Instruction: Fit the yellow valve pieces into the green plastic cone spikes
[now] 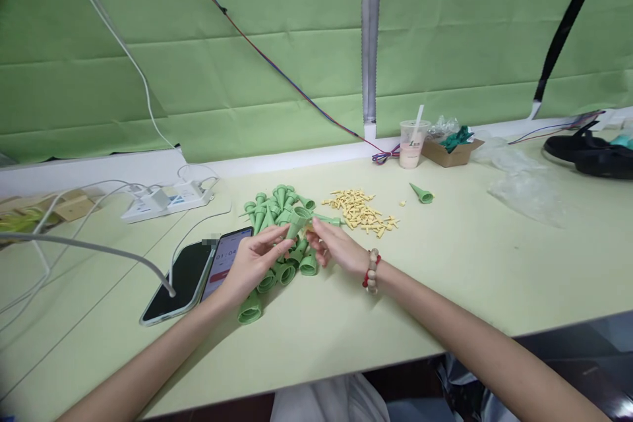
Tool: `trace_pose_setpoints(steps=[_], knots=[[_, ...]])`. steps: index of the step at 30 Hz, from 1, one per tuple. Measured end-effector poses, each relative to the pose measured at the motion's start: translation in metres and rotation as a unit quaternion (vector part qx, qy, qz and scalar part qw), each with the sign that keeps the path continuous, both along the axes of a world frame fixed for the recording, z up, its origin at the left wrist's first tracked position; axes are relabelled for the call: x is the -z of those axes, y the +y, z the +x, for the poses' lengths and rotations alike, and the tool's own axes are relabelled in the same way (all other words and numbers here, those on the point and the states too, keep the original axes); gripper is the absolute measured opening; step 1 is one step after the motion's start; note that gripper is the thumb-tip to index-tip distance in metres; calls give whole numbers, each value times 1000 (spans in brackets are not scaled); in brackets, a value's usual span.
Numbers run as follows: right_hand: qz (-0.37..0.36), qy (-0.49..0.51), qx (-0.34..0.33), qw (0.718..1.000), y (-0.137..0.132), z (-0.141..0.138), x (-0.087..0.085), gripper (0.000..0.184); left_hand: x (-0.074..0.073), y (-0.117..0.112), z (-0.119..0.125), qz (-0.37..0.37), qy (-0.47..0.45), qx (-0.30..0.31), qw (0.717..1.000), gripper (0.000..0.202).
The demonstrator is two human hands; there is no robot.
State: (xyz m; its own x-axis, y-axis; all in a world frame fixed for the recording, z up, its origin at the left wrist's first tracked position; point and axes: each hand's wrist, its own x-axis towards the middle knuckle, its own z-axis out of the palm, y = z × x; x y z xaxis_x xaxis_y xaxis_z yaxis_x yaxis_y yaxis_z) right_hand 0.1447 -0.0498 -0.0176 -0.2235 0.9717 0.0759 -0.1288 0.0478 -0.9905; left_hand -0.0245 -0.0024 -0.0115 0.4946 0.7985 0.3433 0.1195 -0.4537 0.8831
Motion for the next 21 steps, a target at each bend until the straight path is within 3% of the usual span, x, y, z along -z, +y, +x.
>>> trace_pose_setpoints(steps=[4,9,12,15,17,21], knots=[[18,10,0,1000,0,0,5,39,2,1,1,-10,-8,7,1000,34],[-106,162,-75,978,-6,1,-2,35,2,1,-1,68,4,21,997,23],[-145,181,-111,966,-8,3,-7,35,0,-1,-2,126,5,34,991,22],[-80,84,-88,989,-9,1,-7,41,-2,-3,-3,119,18,27,992,23],[7,-17,-21,1000,-9,-1,-5,42,-2,-4,-3,77,25,8,997,26],[159,-178,116,964,-11,-3,-1,37,-1,-3,-2,-15,26,8,1000,36]])
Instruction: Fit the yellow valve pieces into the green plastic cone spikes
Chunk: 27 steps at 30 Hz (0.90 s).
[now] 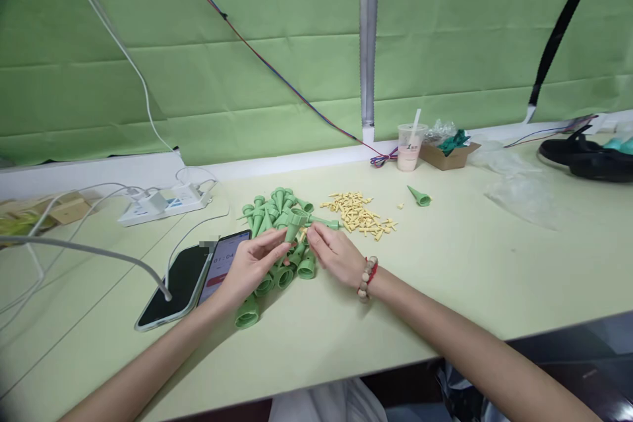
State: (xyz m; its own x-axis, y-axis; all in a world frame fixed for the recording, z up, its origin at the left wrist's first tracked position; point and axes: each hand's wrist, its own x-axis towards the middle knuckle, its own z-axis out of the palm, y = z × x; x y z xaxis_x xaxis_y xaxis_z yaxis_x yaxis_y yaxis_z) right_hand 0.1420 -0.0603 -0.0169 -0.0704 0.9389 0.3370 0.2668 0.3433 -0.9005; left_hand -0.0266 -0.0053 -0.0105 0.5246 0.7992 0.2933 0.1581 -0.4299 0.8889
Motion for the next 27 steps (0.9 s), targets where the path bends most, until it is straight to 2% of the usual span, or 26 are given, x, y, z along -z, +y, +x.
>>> trace_pose_setpoints(steps=[2,5,8,11,13,15,19,21,24,26,27], knots=[[22,-13,11,1000,0,1,1,38,1,0,0,-3,-3,11,1000,37],[-2,55,-22,998,2,0,2,39,1,0,1,54,-1,16,998,30],[-70,176,-86,978,3,-3,2,40,1,1,0,150,3,11,989,20],[-173,274,-123,938,2,-8,1,42,1,2,-2,244,2,13,970,20],[-219,300,-124,920,2,-10,1,43,2,3,-3,281,10,21,959,25],[-230,299,-121,918,2,-10,2,44,2,3,-4,295,18,26,955,29],[-233,275,-116,925,4,-8,4,46,2,3,-3,283,25,25,959,29],[-215,250,-110,938,4,-8,5,47,1,3,-3,262,33,10,964,26],[-98,169,-55,979,3,-9,8,46,-2,2,-2,211,55,-17,976,26],[-36,132,-27,990,3,-9,10,43,-4,1,-1,187,64,-16,980,27],[-27,130,-28,991,3,-9,11,42,-4,0,-1,182,65,-10,981,28]])
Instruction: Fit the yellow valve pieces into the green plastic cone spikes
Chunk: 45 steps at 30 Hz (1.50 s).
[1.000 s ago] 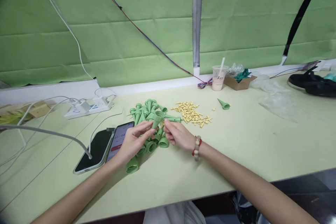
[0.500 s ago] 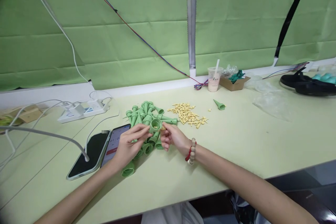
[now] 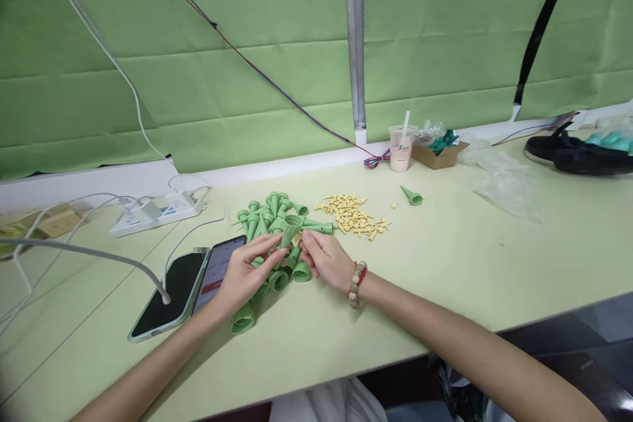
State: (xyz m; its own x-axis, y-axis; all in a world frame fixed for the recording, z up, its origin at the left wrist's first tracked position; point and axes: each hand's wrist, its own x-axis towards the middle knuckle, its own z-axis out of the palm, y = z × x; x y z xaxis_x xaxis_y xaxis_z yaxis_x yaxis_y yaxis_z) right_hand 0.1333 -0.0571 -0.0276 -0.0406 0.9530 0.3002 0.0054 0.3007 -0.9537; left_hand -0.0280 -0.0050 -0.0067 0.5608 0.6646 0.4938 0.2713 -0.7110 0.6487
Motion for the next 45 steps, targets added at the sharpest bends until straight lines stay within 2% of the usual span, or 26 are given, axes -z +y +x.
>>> trace_pose_setpoints(steps=[4,8,11,14,17,19,22,24,26,29,31,32,34,37,41,45], knots=[[-29,42,-55,997,2,2,1,40,3,1,-1,13,-7,14,1000,26],[-44,44,-60,996,2,1,0,40,8,4,-1,32,-11,16,999,26],[-50,12,-39,998,0,2,0,41,8,4,-1,40,-9,9,999,25],[-2,-100,37,994,-2,5,-1,45,6,4,-1,42,-5,-6,999,26],[84,-233,118,962,-3,10,-3,39,4,5,-2,46,1,-14,999,27],[145,-291,125,937,-2,13,-5,44,3,6,-3,49,14,-1,999,26],[243,-360,108,894,6,17,-6,33,4,8,-3,49,38,14,998,27],[283,-402,132,860,15,27,-7,29,4,11,-4,56,34,-16,998,30],[292,-417,209,835,25,44,-6,28,3,14,-4,65,16,-57,996,31],[241,-404,385,794,38,82,-1,25,1,19,-5,78,-12,-100,992,26],[181,-414,464,762,43,111,7,21,1,23,-6,90,-26,-120,988,24],[147,-423,482,753,45,125,11,20,1,24,-6,97,-28,-129,986,23],[82,-432,512,738,47,148,21,20,1,27,-7,118,-24,-147,982,22],[7,-438,522,732,49,169,34,16,4,30,-8,166,-10,-158,973,20],[-81,-461,518,716,52,176,43,24,12,35,-10,226,-5,-149,963,21],[-123,-481,534,684,50,176,45,28,19,37,-11,262,21,-149,953,21]])
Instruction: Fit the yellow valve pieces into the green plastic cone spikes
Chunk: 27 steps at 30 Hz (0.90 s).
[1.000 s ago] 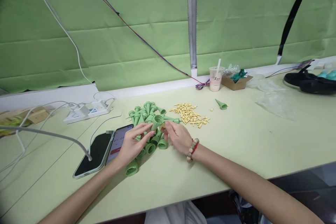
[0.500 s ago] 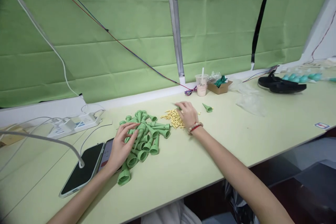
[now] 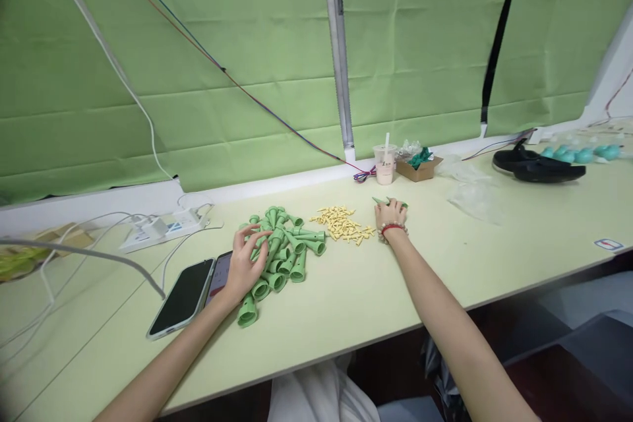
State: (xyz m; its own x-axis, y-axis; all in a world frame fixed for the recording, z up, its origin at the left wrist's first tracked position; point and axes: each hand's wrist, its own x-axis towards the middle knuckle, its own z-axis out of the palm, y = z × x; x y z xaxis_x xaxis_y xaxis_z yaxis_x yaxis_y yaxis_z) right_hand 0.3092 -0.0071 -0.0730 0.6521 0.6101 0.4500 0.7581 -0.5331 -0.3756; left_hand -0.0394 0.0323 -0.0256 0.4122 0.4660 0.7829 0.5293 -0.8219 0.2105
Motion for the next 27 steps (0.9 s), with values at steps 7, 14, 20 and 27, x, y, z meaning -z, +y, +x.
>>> trace_pose_setpoints(steps=[7,14,20,27], knots=[[-37,-6,-72,997,-6,-11,-10,30,-3,-4,-3,42,4,-13,999,21],[-129,45,-160,978,2,-48,-7,44,-10,-1,-11,82,-18,-24,996,21],[-119,54,-257,958,3,-69,-6,57,-8,-1,-12,71,4,-15,997,20],[-122,45,-304,944,1,-77,-8,51,-12,-9,-11,73,38,16,996,20]])
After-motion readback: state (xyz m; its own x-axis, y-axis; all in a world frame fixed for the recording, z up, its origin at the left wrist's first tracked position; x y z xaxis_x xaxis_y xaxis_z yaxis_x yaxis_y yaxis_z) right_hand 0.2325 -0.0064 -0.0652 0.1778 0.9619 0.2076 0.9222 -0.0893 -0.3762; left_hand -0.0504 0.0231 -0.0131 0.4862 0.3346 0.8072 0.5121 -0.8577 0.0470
